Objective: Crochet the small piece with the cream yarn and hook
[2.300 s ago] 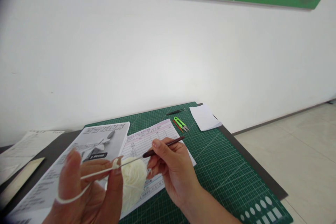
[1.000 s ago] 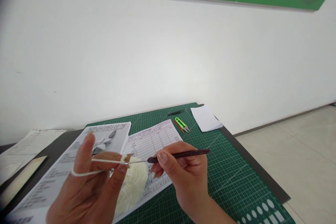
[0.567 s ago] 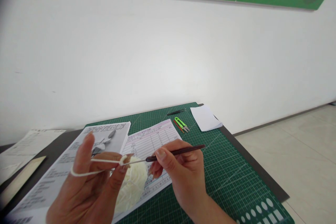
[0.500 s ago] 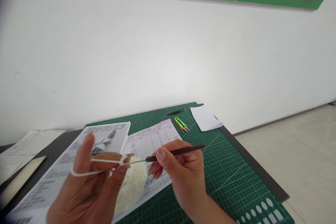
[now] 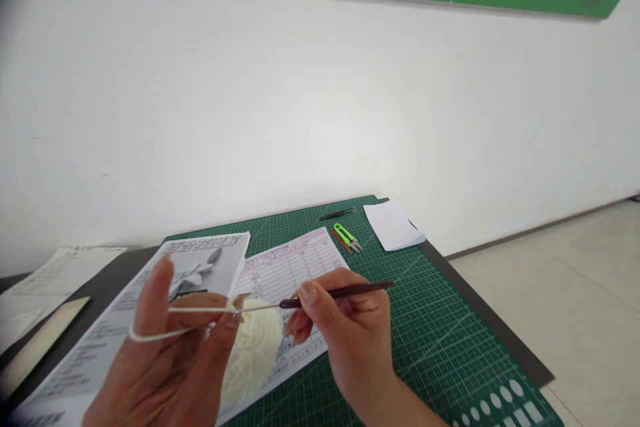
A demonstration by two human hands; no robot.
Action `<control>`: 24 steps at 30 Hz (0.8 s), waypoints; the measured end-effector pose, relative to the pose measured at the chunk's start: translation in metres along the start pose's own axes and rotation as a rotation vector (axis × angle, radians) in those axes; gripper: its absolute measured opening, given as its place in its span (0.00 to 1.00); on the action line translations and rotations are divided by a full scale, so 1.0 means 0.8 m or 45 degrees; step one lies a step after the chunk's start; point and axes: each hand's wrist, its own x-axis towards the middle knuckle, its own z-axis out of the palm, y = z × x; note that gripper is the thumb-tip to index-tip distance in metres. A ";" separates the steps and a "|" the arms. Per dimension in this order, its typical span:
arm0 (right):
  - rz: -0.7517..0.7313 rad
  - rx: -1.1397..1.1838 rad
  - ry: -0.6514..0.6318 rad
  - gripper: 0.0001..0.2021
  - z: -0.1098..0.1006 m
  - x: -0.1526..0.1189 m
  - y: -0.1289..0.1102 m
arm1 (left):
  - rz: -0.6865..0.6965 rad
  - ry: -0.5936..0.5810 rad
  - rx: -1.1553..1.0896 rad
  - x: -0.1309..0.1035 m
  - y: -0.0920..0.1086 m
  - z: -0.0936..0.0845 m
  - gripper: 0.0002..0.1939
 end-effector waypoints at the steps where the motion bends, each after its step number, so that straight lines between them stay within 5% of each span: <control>1: 0.002 0.003 0.007 0.07 0.000 0.000 0.000 | 0.037 0.004 0.019 0.000 -0.002 0.000 0.35; 5: -0.027 -0.011 0.003 0.06 -0.002 -0.001 0.001 | 0.110 0.023 0.189 -0.001 -0.009 -0.003 0.34; 16: -0.265 -0.186 -0.045 0.05 -0.010 -0.007 0.003 | -0.114 0.086 0.202 -0.002 -0.001 0.001 0.31; 24: -0.337 -0.183 -0.025 0.05 -0.012 -0.004 0.004 | -0.825 -0.108 -0.342 0.015 0.019 0.005 0.26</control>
